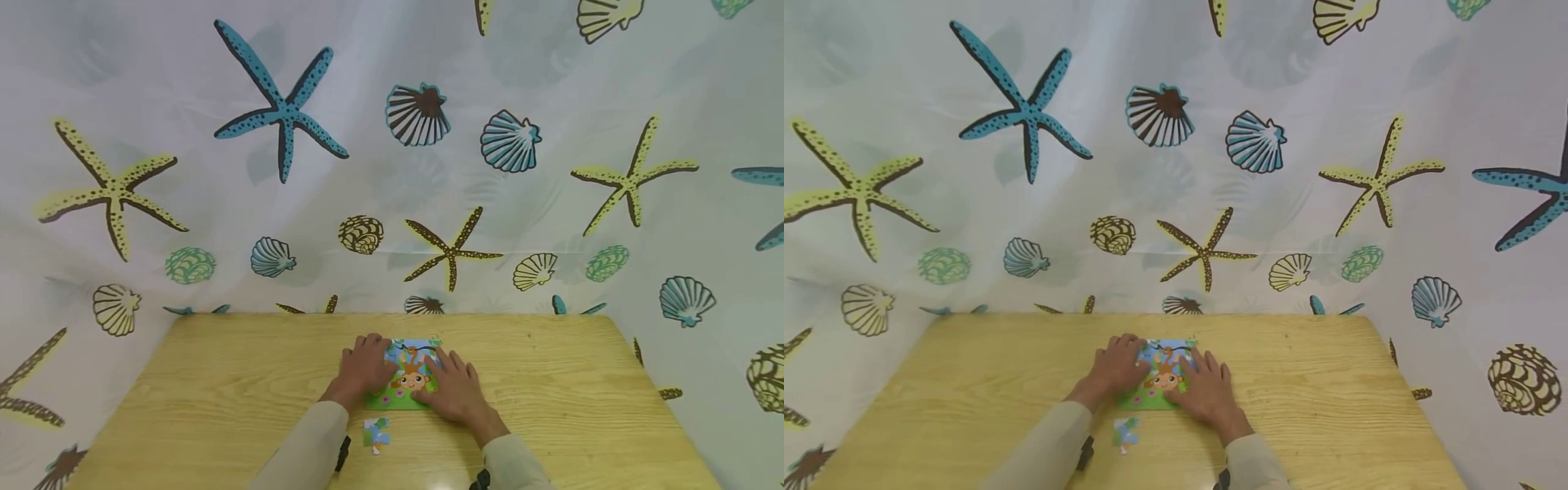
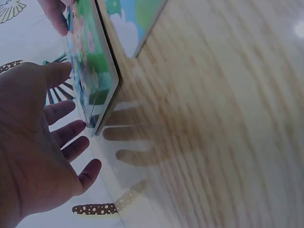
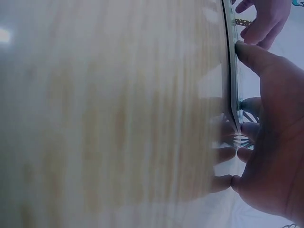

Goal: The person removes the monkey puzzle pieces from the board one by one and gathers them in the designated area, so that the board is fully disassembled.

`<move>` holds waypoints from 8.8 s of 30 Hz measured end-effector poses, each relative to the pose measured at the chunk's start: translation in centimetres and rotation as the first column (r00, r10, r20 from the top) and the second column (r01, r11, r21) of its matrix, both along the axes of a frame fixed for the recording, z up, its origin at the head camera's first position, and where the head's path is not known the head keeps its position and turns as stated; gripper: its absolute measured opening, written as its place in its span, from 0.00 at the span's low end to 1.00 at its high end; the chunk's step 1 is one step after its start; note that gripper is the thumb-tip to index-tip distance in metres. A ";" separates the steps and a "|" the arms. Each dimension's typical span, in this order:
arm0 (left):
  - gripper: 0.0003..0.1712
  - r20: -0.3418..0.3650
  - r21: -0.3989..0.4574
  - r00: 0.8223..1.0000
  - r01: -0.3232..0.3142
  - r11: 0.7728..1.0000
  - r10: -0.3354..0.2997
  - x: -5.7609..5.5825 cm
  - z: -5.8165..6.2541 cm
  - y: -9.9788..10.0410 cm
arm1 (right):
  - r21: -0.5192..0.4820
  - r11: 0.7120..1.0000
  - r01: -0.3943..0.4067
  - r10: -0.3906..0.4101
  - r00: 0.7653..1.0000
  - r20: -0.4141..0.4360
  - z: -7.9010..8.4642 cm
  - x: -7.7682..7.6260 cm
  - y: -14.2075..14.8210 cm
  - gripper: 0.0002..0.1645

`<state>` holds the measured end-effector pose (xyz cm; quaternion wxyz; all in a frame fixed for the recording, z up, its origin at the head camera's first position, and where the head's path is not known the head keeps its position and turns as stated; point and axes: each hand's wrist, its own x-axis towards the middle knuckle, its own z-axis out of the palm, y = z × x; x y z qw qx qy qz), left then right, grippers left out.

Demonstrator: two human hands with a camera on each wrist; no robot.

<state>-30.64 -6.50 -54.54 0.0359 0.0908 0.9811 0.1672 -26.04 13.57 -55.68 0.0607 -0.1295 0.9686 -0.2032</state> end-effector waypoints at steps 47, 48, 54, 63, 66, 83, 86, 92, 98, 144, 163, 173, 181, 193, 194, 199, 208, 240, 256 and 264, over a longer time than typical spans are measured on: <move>0.11 -0.123 0.325 0.992 0.058 0.944 -0.019 4.3 0.9 -1.0 | 0.102 0.995 -0.016 0.018 1.000 -0.024 0.4 -0.3 0.2 0.46; 0.11 -0.119 0.312 0.992 0.070 0.948 -0.035 4.8 1.0 -1.2 | 0.101 0.995 -0.019 0.021 1.000 -0.021 0.4 -0.3 0.3 0.46; 0.10 -0.054 0.306 0.992 0.121 0.944 -0.110 7.6 1.2 -1.5 | 0.136 0.990 -0.044 0.048 0.999 -0.026 0.1 -0.2 0.4 0.42; 0.10 0.017 0.319 0.986 0.153 0.935 -0.167 9.9 0.6 -1.2 | 0.111 0.992 -0.051 0.052 0.999 -0.005 0.5 -0.1 0.4 0.40; 0.10 -0.006 0.273 0.988 0.149 0.950 -0.153 10.2 0.0 -1.0 | 0.101 0.994 -0.049 0.050 0.999 -0.005 0.6 -0.1 0.4 0.40; 0.11 -0.064 0.081 0.988 0.148 0.986 -0.143 10.2 1.0 0.2 | 0.062 0.997 -0.036 0.036 0.999 -0.010 0.3 0.2 0.4 0.41; 0.09 -0.107 0.104 0.985 0.144 0.984 -0.133 9.4 1.7 0.5 | 0.013 1.000 -0.027 0.028 1.000 -0.012 0.3 0.3 0.6 0.41; 0.12 -0.170 0.059 0.980 0.111 0.992 -0.099 7.1 2.8 1.1 | -0.090 0.996 0.026 -0.028 0.999 -0.024 0.0 0.5 1.4 0.42; 0.21 -0.092 -0.023 0.987 0.131 0.991 -0.132 3.9 2.6 2.2 | -0.051 0.997 0.050 -0.051 0.999 -0.018 0.0 0.9 1.8 0.43; 0.15 -0.003 0.116 1.000 -0.015 0.993 0.015 -1.0 -0.3 5.3 | -0.048 0.998 0.033 -0.037 0.997 -0.071 0.0 0.9 2.5 0.30; 0.09 0.065 0.258 0.998 -0.032 0.966 0.015 -1.3 0.4 5.6 | -0.040 0.999 0.030 -0.033 0.996 -0.085 0.1 1.0 2.5 0.29; 0.24 0.015 0.373 1.000 -0.004 0.928 -0.001 0.4 0.9 2.9 | -0.012 1.000 0.024 -0.025 0.997 -0.067 0.0 0.9 2.3 0.30; 0.28 0.045 0.430 0.998 0.024 0.902 -0.048 4.1 2.0 0.9 | -0.007 1.000 0.016 -0.016 1.000 -0.018 0.3 0.9 2.5 0.29; 0.27 -0.056 0.224 0.968 0.250 0.942 -0.244 9.1 2.1 2.0 | -0.014 1.000 -0.008 0.007 0.999 -0.046 0.8 1.0 2.7 0.29; 0.27 -0.051 0.211 0.966 0.260 0.942 -0.255 9.4 1.9 2.2 | -0.013 1.000 -0.009 0.008 0.999 -0.046 0.8 1.0 2.7 0.29; 0.27 -0.084 0.114 0.948 0.316 0.942 -0.308 11.0 1.1 2.8 | -0.014 1.000 -0.002 0.001 0.999 -0.032 0.9 1.0 2.6 0.29; 0.27 -0.138 -0.096 0.923 0.349 0.932 -0.360 11.7 0.7 4.0 | -0.032 0.999 0.004 -0.005 1.000 -0.029 1.1 1.1 2.4 0.29; 0.25 -0.030 0.014 0.997 0.066 0.998 -0.065 4.3 1.0 -2.9 | -0.090 0.995 0.034 -0.039 0.998 -0.054 0.5 1.5 1.9 0.28; 0.22 -0.077 -0.005 0.997 -0.002 1.000 0.002 3.5 0.4 -2.0 | -0.044 0.998 -0.050 0.045 0.993 -0.112 0.1 1.4 -0.1 0.33; 0.21 -0.023 0.025 0.999 -0.029 0.999 0.030 2.8 0.4 -1.5 | 0.040 0.991 -0.131 0.134 0.987 -0.085 0.7 1.9 -0.8 0.29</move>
